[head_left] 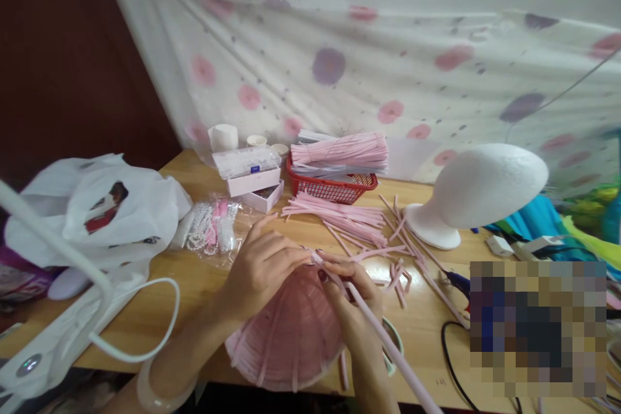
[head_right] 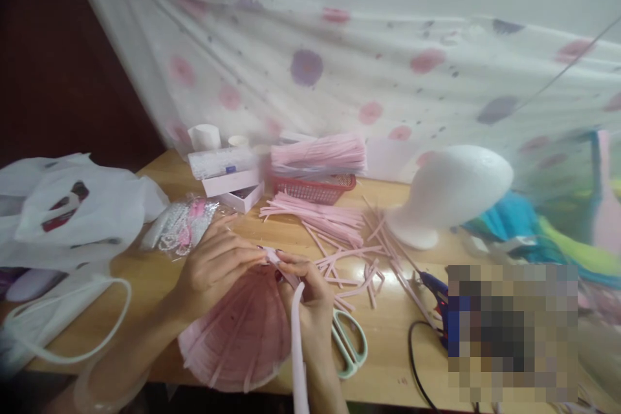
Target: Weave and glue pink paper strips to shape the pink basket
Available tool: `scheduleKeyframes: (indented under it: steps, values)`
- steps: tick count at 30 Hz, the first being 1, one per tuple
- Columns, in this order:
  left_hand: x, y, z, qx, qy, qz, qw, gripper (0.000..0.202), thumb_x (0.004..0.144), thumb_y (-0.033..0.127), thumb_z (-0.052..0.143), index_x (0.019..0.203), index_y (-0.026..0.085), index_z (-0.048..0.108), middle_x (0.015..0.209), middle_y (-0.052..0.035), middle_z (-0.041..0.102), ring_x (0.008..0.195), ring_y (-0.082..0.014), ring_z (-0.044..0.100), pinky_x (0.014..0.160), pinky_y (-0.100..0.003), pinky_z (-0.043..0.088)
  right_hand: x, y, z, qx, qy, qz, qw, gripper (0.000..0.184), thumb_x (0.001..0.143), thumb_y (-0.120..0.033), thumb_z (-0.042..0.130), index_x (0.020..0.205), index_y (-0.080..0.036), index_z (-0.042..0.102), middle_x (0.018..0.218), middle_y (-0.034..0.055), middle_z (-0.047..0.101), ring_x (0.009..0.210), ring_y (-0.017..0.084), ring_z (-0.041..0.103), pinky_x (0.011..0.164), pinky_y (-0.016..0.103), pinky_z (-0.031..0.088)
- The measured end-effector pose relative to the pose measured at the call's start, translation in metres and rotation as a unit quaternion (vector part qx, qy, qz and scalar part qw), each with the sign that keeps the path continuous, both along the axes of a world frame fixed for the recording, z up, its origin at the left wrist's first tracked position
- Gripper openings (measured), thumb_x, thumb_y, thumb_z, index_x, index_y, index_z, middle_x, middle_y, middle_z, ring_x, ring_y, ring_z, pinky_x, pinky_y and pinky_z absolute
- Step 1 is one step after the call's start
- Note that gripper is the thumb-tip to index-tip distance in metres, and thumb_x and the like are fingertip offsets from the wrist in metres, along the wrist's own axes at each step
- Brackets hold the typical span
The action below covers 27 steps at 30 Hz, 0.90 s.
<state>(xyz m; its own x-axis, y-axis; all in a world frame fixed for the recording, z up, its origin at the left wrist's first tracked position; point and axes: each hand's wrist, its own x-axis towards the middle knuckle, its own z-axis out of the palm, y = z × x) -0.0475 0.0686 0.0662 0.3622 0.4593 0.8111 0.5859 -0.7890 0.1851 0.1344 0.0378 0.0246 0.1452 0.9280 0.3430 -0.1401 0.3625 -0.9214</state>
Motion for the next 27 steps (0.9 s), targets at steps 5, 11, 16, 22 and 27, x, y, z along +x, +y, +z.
scheduleKeyframes:
  steps: [5, 11, 16, 22, 27]
  values:
    - [0.003, 0.003, -0.003, 0.030, 0.046, 0.059, 0.997, 0.023, 0.107, 0.020, 0.048, 0.095, 0.022, 0.068, 0.076, 0.0043, 0.071, 0.070, -0.0137, 0.063, 0.104, -0.039, 0.043, 0.003, 0.007, -0.001, -0.028, -0.006, 0.024, 0.999, 0.008, 0.086, -0.035, 0.081, 0.091, -0.028, 0.083, 0.103, 0.0059, 0.081, 0.104, 0.025, 0.076, 0.094, 0.037, 0.061]
    - [0.003, 0.010, -0.010, 0.015, 0.056, 0.088, 0.994, 0.024, 0.107, 0.019, 0.046, 0.090, 0.019, 0.063, 0.078, 0.0020, 0.070, 0.074, -0.0164, 0.064, 0.096, -0.038, 0.045, 0.005, 0.015, -0.011, -0.102, -0.006, -0.010, 0.995, 0.044, 0.093, -0.064, 0.067, 0.094, -0.023, 0.084, 0.106, 0.0086, 0.080, 0.104, 0.027, 0.073, 0.094, 0.037, 0.057]
    - [-0.011, 0.015, -0.013, 0.029, 0.012, 0.133, 0.991, 0.014, 0.105, 0.017, 0.053, 0.093, 0.020, 0.062, 0.084, 0.0014, 0.073, 0.079, -0.0169, 0.066, 0.089, -0.036, 0.045, 0.019, 0.012, -0.009, -0.098, 0.025, -0.163, 0.981, 0.043, 0.091, -0.063, 0.070, 0.089, -0.020, 0.076, 0.062, -0.0033, 0.052, 0.055, 0.012, 0.045, 0.052, 0.023, 0.038]
    - [-0.017, 0.009, -0.029, 0.063, -0.097, 0.217, 0.969, 0.008, 0.099, 0.011, 0.062, 0.098, 0.019, 0.064, 0.084, -0.0018, 0.071, 0.080, -0.0172, 0.065, 0.078, -0.030, 0.049, 0.019, 0.003, -0.011, -0.057, -0.069, -0.084, 0.992, 0.047, 0.076, -0.044, 0.088, 0.114, -0.024, 0.070, 0.095, 0.0029, 0.069, 0.082, 0.019, 0.064, 0.072, 0.028, 0.053]
    - [-0.016, -0.002, -0.039, 0.056, -0.084, 0.233, 0.967, 0.010, 0.099, 0.013, 0.064, 0.108, 0.014, 0.066, 0.084, -0.0038, 0.072, 0.076, -0.0179, 0.065, 0.075, -0.031, 0.051, 0.010, 0.010, -0.028, -0.034, -0.086, -0.116, 0.989, 0.021, 0.086, -0.035, 0.077, 0.102, -0.022, 0.076, 0.091, 0.0035, 0.071, 0.082, 0.020, 0.066, 0.075, 0.030, 0.053]
